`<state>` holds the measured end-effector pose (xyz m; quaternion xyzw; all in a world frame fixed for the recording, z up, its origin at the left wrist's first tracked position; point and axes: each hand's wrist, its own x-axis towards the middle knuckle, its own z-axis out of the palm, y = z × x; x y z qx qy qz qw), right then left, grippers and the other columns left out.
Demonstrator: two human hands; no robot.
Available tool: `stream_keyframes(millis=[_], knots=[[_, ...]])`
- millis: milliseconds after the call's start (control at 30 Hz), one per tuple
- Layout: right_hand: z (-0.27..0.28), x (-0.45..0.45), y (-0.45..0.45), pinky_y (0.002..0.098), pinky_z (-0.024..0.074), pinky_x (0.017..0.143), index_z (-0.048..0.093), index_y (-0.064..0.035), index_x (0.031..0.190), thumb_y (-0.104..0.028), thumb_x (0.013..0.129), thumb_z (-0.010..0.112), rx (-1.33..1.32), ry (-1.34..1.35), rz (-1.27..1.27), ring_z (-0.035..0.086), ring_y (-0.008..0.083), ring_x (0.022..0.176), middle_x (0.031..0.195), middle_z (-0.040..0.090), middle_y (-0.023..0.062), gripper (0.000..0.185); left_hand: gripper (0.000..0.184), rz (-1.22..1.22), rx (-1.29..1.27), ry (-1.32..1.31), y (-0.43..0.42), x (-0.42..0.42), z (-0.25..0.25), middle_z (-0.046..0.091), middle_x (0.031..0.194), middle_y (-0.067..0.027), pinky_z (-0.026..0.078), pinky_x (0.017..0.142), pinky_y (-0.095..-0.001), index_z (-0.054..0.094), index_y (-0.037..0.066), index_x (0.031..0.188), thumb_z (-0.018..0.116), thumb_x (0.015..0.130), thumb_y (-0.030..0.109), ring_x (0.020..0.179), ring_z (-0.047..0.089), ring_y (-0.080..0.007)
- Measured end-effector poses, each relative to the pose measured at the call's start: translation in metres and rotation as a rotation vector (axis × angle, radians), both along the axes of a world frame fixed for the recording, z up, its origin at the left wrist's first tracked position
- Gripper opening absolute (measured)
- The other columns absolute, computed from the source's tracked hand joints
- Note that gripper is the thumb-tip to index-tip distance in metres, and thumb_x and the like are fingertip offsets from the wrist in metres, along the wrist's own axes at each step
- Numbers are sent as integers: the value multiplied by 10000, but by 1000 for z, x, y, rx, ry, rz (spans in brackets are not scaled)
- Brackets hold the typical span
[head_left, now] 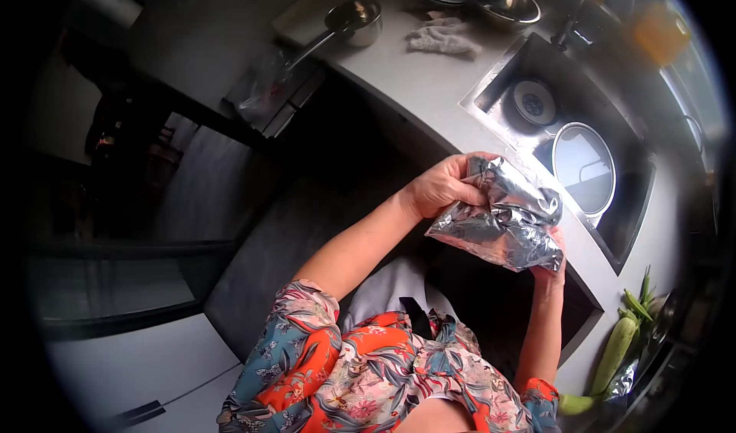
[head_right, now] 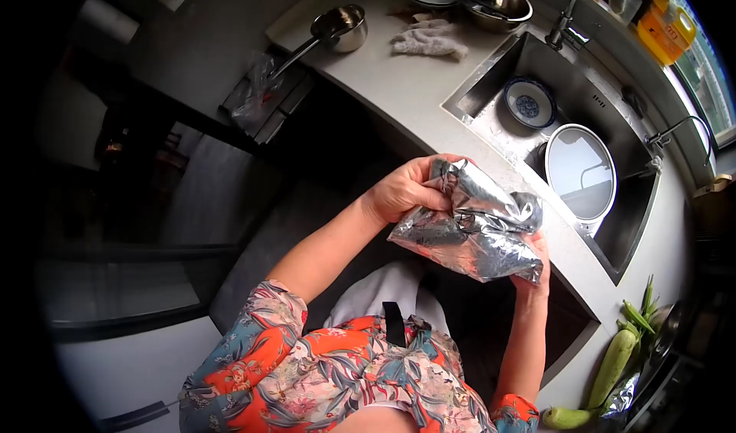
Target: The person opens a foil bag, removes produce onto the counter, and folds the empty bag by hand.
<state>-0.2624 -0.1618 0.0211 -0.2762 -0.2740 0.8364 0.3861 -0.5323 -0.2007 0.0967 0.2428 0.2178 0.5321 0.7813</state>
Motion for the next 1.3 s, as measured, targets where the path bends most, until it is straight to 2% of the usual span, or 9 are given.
stream_keyframes(millis=[267, 367, 633, 667, 800, 1067, 1100, 1233, 1300], knots=[[-57, -48, -44, 322, 510, 873, 472, -26, 1290, -240, 922, 559, -159, 323, 392, 604, 191, 1016, 1170, 592, 97, 435, 919, -96, 215, 548, -47, 11, -20, 566, 1233, -97, 390, 1033, -316, 319, 53, 1430, 826, 664, 77, 1165, 510, -172], [-52, -77, -44, 328, 518, 857, 484, -32, 1277, -232, 906, 585, -159, 279, 487, 607, 195, 1019, 1143, 601, 89, 433, 533, -44, 100, 575, -58, -11, -17, 650, 1069, -52, 471, 922, -284, 575, 2, 1178, 805, 706, 85, 986, 596, -117], [5, -179, -15, 396, 564, 733, 442, -57, 1325, -237, 911, 592, -38, -315, 435, 641, 234, 956, 1117, 615, 129, 476, 145, 652, -27, 894, -98, -127, -19, 692, 926, -66, 527, 728, -257, 643, -13, 929, 698, 812, 54, 844, 642, -92], [23, -198, -26, 395, 564, 730, 385, -53, 1360, -260, 903, 610, 56, -247, 462, 627, 220, 982, 1158, 591, 131, 549, 215, 768, 8, 1118, -99, -141, -32, 678, 894, -135, 523, 705, -326, 619, -4, 929, 720, 746, 48, 809, 677, -244], [24, -312, -50, 286, 549, 723, 490, -34, 1209, -94, 877, 600, 242, -387, 562, 631, 125, 847, 1016, 619, 57, 355, 276, 998, 143, 1356, -100, -185, -39, 594, 834, -181, 480, 672, -417, 527, 17, 863, 723, 671, 47, 805, 581, -414], [22, -518, -74, 266, 500, 793, 557, 30, 1123, 36, 843, 593, 223, -304, 514, 621, 130, 917, 1027, 656, 82, 282, 517, 718, 242, 1331, -143, -369, -13, 608, 1113, -80, 462, 884, -307, 555, 4, 1190, 770, 748, 167, 1014, 580, -180], [26, -543, -78, 257, 500, 793, 563, 30, 1099, 3, 845, 608, 245, -259, 498, 621, 123, 862, 975, 657, 65, 260, 558, 782, 84, 1073, -148, -382, -18, 630, 1084, -117, 490, 843, -318, 545, 31, 1199, 776, 727, 220, 966, 630, -238], [31, -604, -66, 278, 525, 646, 572, 18, 1042, -163, 857, 670, 335, -285, 760, 599, 122, 762, 903, 640, 55, 276, 539, 715, -92, 1164, -168, -455, -5, 617, 1093, -54, 477, 854, -269, 484, -29, 1254, 723, 777, 44, 953, 580, -110], [46, -624, -48, 237, 513, 554, 485, 27, 1236, -328, 837, 710, 321, -334, 876, 645, 168, 764, 936, 650, 100, 579, 444, 892, -193, 1000, -172, -482, -18, 638, 1069, -65, 490, 860, -278, 502, -43, 1229, 640, 807, -29, 962, 598, -117]])
